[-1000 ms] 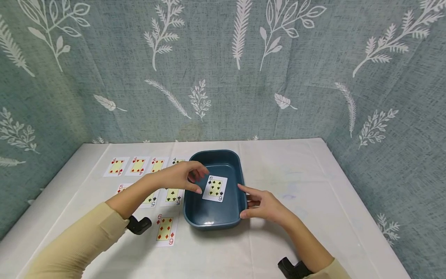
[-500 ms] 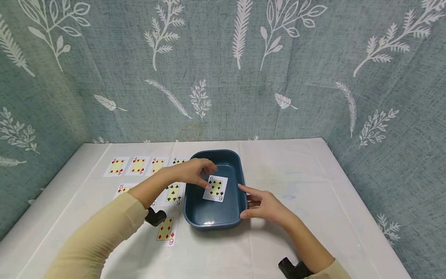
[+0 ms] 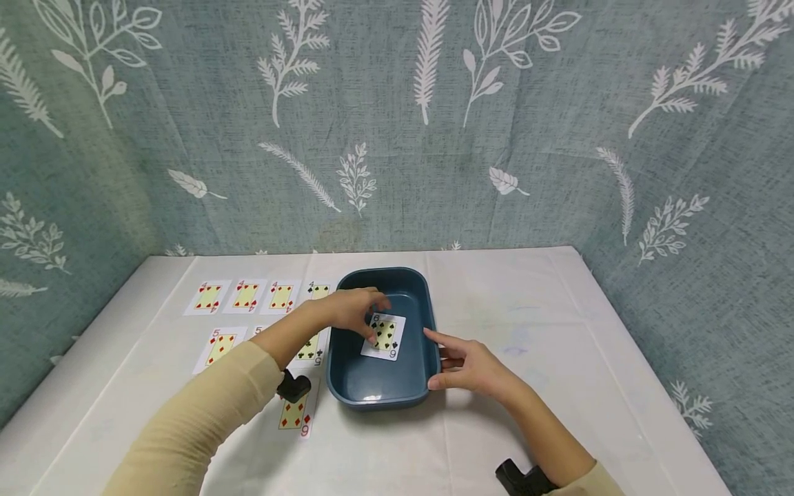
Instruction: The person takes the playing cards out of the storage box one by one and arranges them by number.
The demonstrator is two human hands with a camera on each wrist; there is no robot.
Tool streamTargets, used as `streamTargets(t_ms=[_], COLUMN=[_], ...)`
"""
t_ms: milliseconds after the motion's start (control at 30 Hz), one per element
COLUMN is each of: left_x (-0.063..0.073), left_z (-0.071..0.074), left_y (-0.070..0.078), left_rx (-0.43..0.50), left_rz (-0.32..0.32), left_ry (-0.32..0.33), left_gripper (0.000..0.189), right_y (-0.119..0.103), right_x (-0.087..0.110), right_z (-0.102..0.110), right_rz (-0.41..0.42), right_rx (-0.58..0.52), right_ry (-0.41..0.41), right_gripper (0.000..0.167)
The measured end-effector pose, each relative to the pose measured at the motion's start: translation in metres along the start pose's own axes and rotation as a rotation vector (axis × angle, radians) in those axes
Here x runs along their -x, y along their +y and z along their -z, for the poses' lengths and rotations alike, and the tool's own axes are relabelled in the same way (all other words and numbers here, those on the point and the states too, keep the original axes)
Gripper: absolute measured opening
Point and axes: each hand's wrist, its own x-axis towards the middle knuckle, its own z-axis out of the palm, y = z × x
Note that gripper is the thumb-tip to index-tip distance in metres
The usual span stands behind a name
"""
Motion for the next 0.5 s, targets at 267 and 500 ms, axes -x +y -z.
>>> streamTargets(t_ms=[267, 500], left_x=[-0.003, -0.004], left_z=[-0.012, -0.014], left_y=[0.003, 0.002], left_rx=[-0.126, -0.172], left_rz=[0.062, 0.053], left_ry=[0.043, 0.053], left_gripper=[0.072, 0.069], right_y=[0.001, 0.000], right_x=[0.000, 0.000], right_z=[0.000, 0.000], right_rz=[0.008, -0.004], right_rx=[0.016, 0.024], right_ry=[0.001, 0.012], right_gripper=[0.079, 0.080])
